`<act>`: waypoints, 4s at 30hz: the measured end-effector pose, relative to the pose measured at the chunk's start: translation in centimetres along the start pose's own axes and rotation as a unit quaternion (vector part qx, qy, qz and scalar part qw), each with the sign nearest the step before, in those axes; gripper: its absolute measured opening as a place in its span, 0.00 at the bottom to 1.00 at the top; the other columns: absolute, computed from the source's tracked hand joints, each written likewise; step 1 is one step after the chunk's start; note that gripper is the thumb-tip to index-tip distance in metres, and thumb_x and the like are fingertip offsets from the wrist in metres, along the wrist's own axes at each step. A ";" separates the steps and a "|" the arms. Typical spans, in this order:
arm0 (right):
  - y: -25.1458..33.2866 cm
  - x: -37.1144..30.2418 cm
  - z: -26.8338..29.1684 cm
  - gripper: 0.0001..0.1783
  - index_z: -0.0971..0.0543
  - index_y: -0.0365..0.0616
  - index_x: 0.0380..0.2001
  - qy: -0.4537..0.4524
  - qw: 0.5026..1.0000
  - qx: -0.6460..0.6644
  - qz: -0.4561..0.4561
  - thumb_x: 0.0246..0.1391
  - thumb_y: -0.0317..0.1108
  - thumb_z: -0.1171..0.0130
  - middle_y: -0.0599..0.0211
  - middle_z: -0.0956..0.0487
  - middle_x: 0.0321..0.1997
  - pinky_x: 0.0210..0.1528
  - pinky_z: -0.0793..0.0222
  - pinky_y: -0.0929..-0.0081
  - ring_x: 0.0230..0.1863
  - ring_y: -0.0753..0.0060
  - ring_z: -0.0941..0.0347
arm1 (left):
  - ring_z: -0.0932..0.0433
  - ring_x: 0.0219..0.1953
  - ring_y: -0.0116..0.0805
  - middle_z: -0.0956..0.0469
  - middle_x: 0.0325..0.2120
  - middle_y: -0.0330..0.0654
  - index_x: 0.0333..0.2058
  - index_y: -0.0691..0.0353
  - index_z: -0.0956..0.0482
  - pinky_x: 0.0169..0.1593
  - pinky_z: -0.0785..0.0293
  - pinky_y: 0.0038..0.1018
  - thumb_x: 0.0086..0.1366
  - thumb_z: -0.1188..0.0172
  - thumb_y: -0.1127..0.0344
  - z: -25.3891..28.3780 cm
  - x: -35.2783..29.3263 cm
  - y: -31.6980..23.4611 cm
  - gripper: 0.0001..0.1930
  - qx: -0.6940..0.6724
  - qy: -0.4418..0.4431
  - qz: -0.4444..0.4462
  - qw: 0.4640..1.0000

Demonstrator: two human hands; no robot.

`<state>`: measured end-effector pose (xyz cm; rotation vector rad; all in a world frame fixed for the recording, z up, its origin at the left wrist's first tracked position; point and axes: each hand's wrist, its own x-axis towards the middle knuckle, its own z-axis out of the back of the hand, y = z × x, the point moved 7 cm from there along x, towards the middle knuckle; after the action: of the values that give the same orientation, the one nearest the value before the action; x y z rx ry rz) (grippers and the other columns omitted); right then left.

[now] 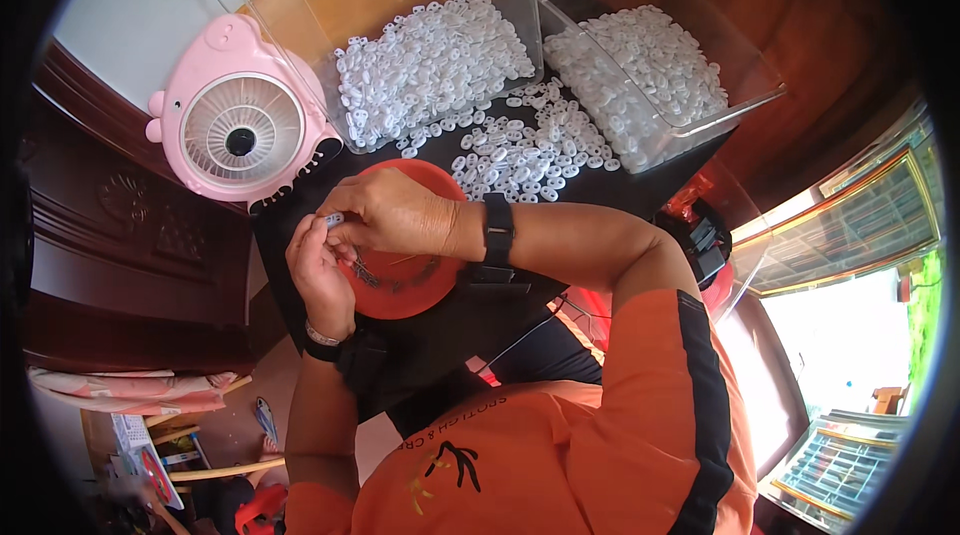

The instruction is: Assembling small white plastic components by inserting metal clips into them.

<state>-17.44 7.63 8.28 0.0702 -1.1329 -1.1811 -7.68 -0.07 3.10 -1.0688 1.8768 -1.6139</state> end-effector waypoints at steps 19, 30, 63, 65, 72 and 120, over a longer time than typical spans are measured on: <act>-0.8 0.6 -0.1 0.14 0.20 0.42 0.38 0.031 0.994 0.099 -0.045 0.44 0.24 0.34 0.65 0.20 0.36 0.41 0.27 0.74 0.39 0.67 0.22 | 0.35 0.20 0.19 0.33 0.18 0.32 0.27 0.63 0.30 0.25 0.39 0.15 0.67 0.52 0.63 0.0 0.1 -0.7 0.11 0.009 0.006 -0.039 0.999; -1.1 0.4 -0.5 0.18 0.22 0.41 0.43 0.049 0.993 0.096 -0.040 0.45 0.25 0.35 0.62 0.20 0.39 0.45 0.28 0.73 0.42 0.66 0.23 | 0.35 0.20 0.18 0.32 0.18 0.32 0.26 0.62 0.30 0.25 0.39 0.15 0.66 0.51 0.63 0.2 -0.1 -0.9 0.11 0.007 0.005 -0.055 0.998; -5.7 2.2 14.6 0.09 0.18 0.47 0.29 -0.083 0.934 -0.323 -0.125 0.44 0.36 0.41 0.62 0.20 0.31 0.41 0.30 0.62 0.38 0.57 0.24 | 0.36 0.20 0.18 0.32 0.18 0.33 0.24 0.61 0.31 0.24 0.43 0.15 0.66 0.52 0.66 -0.5 0.1 -0.6 0.10 0.018 0.030 -0.026 0.999; -9.0 1.4 12.4 0.10 0.18 0.45 0.31 0.066 0.934 -0.303 -0.177 0.45 0.36 0.40 0.61 0.20 0.29 0.37 0.29 0.67 0.34 0.59 0.24 | 0.36 0.20 0.18 0.32 0.18 0.33 0.24 0.61 0.31 0.24 0.43 0.15 0.66 0.52 0.66 -0.5 0.1 -0.7 0.11 0.015 0.025 -0.027 0.999; -14.2 -0.8 8.1 0.08 0.19 0.46 0.25 0.198 0.880 -0.385 -0.195 0.40 0.35 0.44 0.61 0.21 0.27 0.37 0.30 0.61 0.34 0.55 0.24 | 0.36 0.19 0.18 0.32 0.17 0.33 0.24 0.62 0.30 0.23 0.43 0.15 0.65 0.51 0.65 -0.5 0.2 -0.5 0.11 0.014 0.031 -0.019 0.999; -11.4 -0.4 4.6 0.08 0.20 0.38 0.22 0.244 0.869 -0.406 -0.143 0.39 0.29 0.48 0.49 0.22 0.25 0.37 0.29 0.55 0.32 0.46 0.24 | 0.35 0.17 0.18 0.31 0.17 0.32 0.24 0.62 0.29 0.21 0.43 0.15 0.64 0.51 0.66 -0.3 0.7 0.9 0.10 0.027 0.034 0.026 0.999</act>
<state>-28.61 5.14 3.70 -0.1122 -0.1216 -1.7083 -8.55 -0.44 2.43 -0.9444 1.8770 -1.6816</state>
